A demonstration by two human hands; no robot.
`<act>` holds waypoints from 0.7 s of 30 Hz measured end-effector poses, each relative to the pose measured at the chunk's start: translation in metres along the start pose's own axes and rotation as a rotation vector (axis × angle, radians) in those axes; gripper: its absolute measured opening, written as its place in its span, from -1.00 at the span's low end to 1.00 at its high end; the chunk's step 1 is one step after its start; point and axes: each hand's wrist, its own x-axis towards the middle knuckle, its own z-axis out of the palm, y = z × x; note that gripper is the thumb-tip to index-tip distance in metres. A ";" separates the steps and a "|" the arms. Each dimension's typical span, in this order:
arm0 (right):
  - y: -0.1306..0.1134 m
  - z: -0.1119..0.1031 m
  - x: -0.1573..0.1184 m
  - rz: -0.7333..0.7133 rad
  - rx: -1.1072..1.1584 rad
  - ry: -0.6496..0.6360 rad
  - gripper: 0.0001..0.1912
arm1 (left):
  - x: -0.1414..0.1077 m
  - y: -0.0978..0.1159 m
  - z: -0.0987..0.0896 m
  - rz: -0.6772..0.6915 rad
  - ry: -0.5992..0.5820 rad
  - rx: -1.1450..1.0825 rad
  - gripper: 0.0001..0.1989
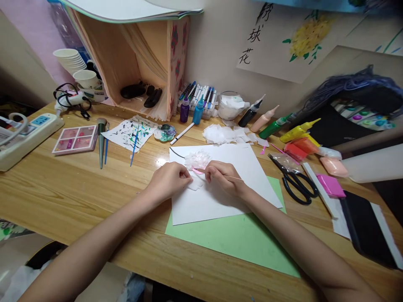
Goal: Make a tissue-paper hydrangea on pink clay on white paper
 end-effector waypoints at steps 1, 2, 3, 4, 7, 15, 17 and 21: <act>0.001 0.002 0.000 -0.007 -0.003 -0.015 -0.54 | 0.000 -0.001 0.000 -0.007 0.009 -0.006 -0.79; 0.002 0.004 0.000 -0.007 -0.006 -0.029 -0.55 | 0.001 -0.001 0.000 -0.012 0.016 -0.010 -0.80; 0.003 0.005 0.001 -0.004 -0.006 -0.039 -0.55 | 0.001 -0.001 -0.001 -0.017 0.023 -0.010 -0.79; 0.003 0.006 0.001 0.000 -0.005 -0.045 -0.55 | 0.002 -0.001 -0.001 -0.021 0.029 -0.007 -0.79; 0.003 0.008 0.003 0.035 -0.005 -0.047 -0.56 | 0.002 -0.001 -0.002 -0.033 0.037 0.012 -0.78; 0.007 0.011 0.002 0.130 0.043 0.052 -0.59 | 0.008 -0.002 0.004 -0.012 0.119 -0.016 -0.76; 0.007 0.012 0.001 0.130 0.037 0.059 -0.59 | 0.010 -0.003 0.006 -0.007 0.152 -0.011 -0.77; 0.006 0.012 -0.002 0.062 -0.009 0.097 -0.58 | 0.013 -0.006 0.008 -0.006 0.206 0.002 -0.79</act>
